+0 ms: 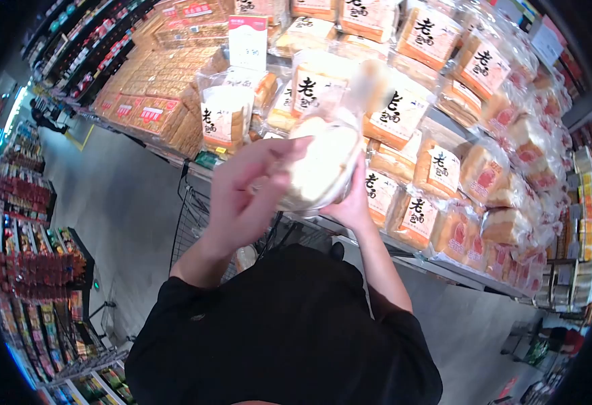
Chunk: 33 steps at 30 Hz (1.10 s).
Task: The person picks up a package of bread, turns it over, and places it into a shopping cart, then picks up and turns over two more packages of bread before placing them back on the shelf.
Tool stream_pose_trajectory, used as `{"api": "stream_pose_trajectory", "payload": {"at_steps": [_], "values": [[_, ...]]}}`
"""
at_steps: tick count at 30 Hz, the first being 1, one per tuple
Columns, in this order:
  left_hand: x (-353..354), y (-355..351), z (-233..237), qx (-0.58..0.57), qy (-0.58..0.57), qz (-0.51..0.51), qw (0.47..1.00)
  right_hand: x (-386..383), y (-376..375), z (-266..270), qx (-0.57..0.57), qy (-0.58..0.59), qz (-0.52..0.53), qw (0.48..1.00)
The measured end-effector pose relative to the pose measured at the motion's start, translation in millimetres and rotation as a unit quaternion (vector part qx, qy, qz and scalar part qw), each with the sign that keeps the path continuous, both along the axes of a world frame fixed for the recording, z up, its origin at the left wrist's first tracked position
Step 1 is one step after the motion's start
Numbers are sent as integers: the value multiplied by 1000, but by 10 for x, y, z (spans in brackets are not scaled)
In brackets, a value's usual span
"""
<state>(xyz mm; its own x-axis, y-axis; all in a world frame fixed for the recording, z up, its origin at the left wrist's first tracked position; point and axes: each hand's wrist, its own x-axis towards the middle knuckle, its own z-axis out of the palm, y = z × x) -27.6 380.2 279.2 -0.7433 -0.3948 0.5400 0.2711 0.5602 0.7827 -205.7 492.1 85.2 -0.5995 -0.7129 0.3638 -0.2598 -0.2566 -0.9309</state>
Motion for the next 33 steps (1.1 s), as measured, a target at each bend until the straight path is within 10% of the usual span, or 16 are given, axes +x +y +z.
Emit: {"api": "stream_pose_trajectory", "payload": {"at_steps": [7, 12, 20, 26, 33], "values": [[-903, 231, 170, -84, -44, -228, 969, 60, 645, -127, -171, -327, 5, 929], [-1151, -167, -786, 71, -25, -80, 994, 77, 1059, -459, -208, -477, 94, 849], [-842, 403, -2382, 491, -192, -289, 799, 233, 1058, 474, -77, -305, -123, 941], [-1233, 497, -2047, 713, -161, -350, 585, 289, 1452, 618, 119, 37, -210, 970], [-1369, 817, -1652, 625, -95, -355, 689, 217, 1637, 681, 84, 149, -240, 956]]}}
